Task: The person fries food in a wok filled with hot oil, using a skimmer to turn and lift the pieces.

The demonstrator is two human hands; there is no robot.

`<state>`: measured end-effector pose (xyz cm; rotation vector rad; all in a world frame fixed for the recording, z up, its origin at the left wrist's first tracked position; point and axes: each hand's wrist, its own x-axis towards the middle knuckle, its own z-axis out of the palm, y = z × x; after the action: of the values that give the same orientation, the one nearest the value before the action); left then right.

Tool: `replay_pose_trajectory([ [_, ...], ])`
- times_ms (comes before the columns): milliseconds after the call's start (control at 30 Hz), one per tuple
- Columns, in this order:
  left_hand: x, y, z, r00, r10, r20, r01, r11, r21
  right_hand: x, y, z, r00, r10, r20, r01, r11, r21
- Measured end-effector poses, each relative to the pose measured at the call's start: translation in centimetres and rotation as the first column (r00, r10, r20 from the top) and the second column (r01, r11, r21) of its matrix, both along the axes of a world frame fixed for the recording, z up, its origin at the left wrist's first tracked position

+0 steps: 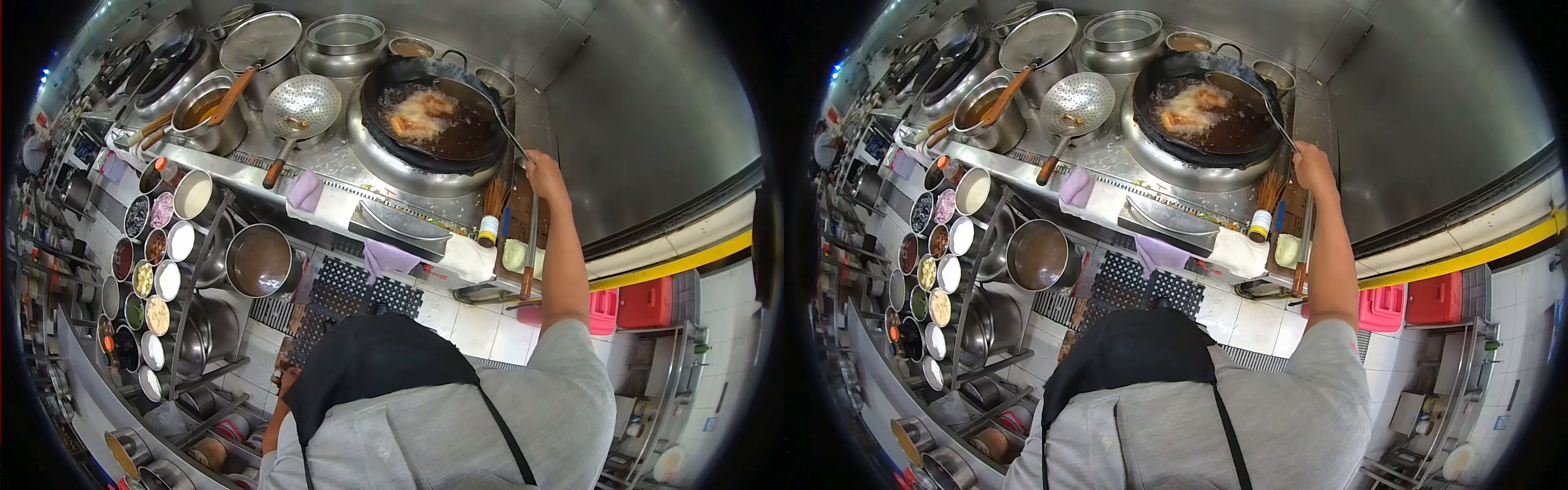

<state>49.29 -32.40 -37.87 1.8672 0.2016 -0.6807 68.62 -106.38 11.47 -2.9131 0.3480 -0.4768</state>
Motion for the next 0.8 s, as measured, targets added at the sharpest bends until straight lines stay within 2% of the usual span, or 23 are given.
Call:
replay_pose_trajectory([
  [33, -0.1, 0.2, -0.6, 0.995, -0.044, 0.092, 0.048, 0.997, -0.052, -0.6, 0.3, 0.2, 0.998, -0.064, -0.015, 0.065, 0.993, 0.097],
  [67, -0.9, 0.7, 1.4, 0.995, -0.046, 0.092, 0.051, 0.997, -0.052, -1.0, 0.5, 0.2, 0.991, -0.125, -0.037, 0.13, 0.973, 0.192],
  [100, -1.0, 1.0, 1.4, 0.935, 0.163, -0.316, -0.316, 0.788, -0.529, -0.9, 0.4, -0.4, 0.991, -0.127, -0.04, 0.133, 0.972, 0.192],
  [133, 2.2, -1.7, 0.1, 0.698, 0.097, -0.709, -0.701, 0.294, -0.649, -0.8, 0.3, -1.4, 0.992, -0.118, 0.038, 0.111, 0.981, 0.162],
  [167, -0.8, 1.5, 1.9, 0.695, 0.098, -0.712, -0.704, 0.295, -0.646, -0.7, 0.8, -1.8, 0.988, -0.105, 0.114, 0.09, 0.987, 0.13],
  [200, 0.2, 1.3, 1.2, 0.971, 0.073, -0.227, -0.158, 0.91, -0.384, -0.4, 1.4, -1.9, 0.987, -0.14, 0.076, 0.132, 0.986, 0.097],
  [233, 3.2, -1.4, -0.5, 0.928, -0.347, 0.138, 0.28, 0.89, 0.359, -0.1, 1.5, -2.8, 0.988, -0.137, 0.073, 0.129, 0.987, 0.099],
  [267, 2.1, 0.4, -0.8, 0.93, -0.341, 0.135, 0.275, 0.891, 0.361, 0.5, 1.7, -4.1, 0.982, -0.113, 0.154, 0.097, 0.989, 0.109],
  [300, 3.2, -0.5, -0.1, 0.989, -0.032, -0.143, 0.037, 0.999, 0.036, 1.1, 2.0, -5.1, 0.968, -0.087, 0.234, 0.06, 0.991, 0.117],
  [333, 5.1, -1.8, 2.2, 0.858, 0.181, -0.481, -0.307, 0.931, -0.196, 1.6, 3.2, -5.3, 0.967, -0.149, 0.206, 0.111, 0.976, 0.186],
  [367, 5.4, -2.9, 3.5, 0.853, 0.195, -0.484, -0.321, 0.928, -0.191, 2.3, 3.5, -6.2, 0.966, -0.131, 0.224, 0.096, 0.982, 0.162],
  [400, 5.6, -4.1, 4.8, 0.932, 0.164, -0.322, -0.183, 0.983, -0.03, 3.0, 3.6, -7.4, 0.964, -0.114, 0.242, 0.082, 0.987, 0.138],
  [433, 5.3, -4.5, 4.9, 0.982, 0.088, -0.166, -0.062, 0.986, 0.155, 3.4, 4.5, -8.0, 0.965, -0.135, 0.227, 0.104, 0.984, 0.142],
  [467, 5.4, -4.9, 5.0, 0.99, 0.083, -0.117, -0.071, 0.992, 0.102, 3.8, 5.2, -8.5, 0.968, -0.159, 0.194, 0.132, 0.981, 0.143],
  [500, 5.0, -5.0, 5.2, 0.988, 0.095, -0.123, -0.082, 0.991, 0.105, 3.9, 5.9, -8.9, 0.97, -0.181, 0.16, 0.159, 0.977, 0.143],
  [567, 4.4, -6.4, 8.6, 0.926, 0.196, -0.323, -0.22, 0.975, -0.037, 4.0, 6.8, -9.6, 0.982, -0.141, 0.124, 0.12, 0.98, 0.159],
  [600, 3.5, -7.0, 9.4, 0.947, 0.222, -0.234, -0.227, 0.974, 0.005, 3.8, 7.5, -9.6, 0.985, -0.141, 0.103, 0.122, 0.977, 0.173],
  [633, 2.3, -7.0, 9.0, 0.939, 0.242, -0.245, -0.247, 0.969, 0.01, 3.8, 8.1, -9.8, 0.987, -0.139, 0.082, 0.121, 0.975, 0.187],
  [700, -0.3, -6.8, 8.4, 0.845, 0.385, -0.371, -0.434, 0.899, -0.057, 3.8, 8.2, -10.4, 0.993, -0.114, 0.028, 0.106, 0.975, 0.194],
  [733, -1.8, -6.6, 8.9, 0.922, 0.284, -0.262, -0.28, 0.959, 0.052, 3.8, 8.6, -10.1, 0.995, -0.095, 0.002, 0.093, 0.978, 0.186],
  [767, -3.3, -6.5, 9.0, 0.909, 0.316, -0.27, -0.311, 0.948, 0.062, 3.7, 8.9, -9.9, 0.997, -0.063, 0.04, 0.059, 0.995, 0.084],
  [800, -4.8, -6.5, 9.1, 0.832, 0.414, -0.369, -0.421, 0.905, 0.064, 3.8, 8.9, -9.8, 0.987, -0.005, 0.162, -0.001, 0.999, 0.036],
])
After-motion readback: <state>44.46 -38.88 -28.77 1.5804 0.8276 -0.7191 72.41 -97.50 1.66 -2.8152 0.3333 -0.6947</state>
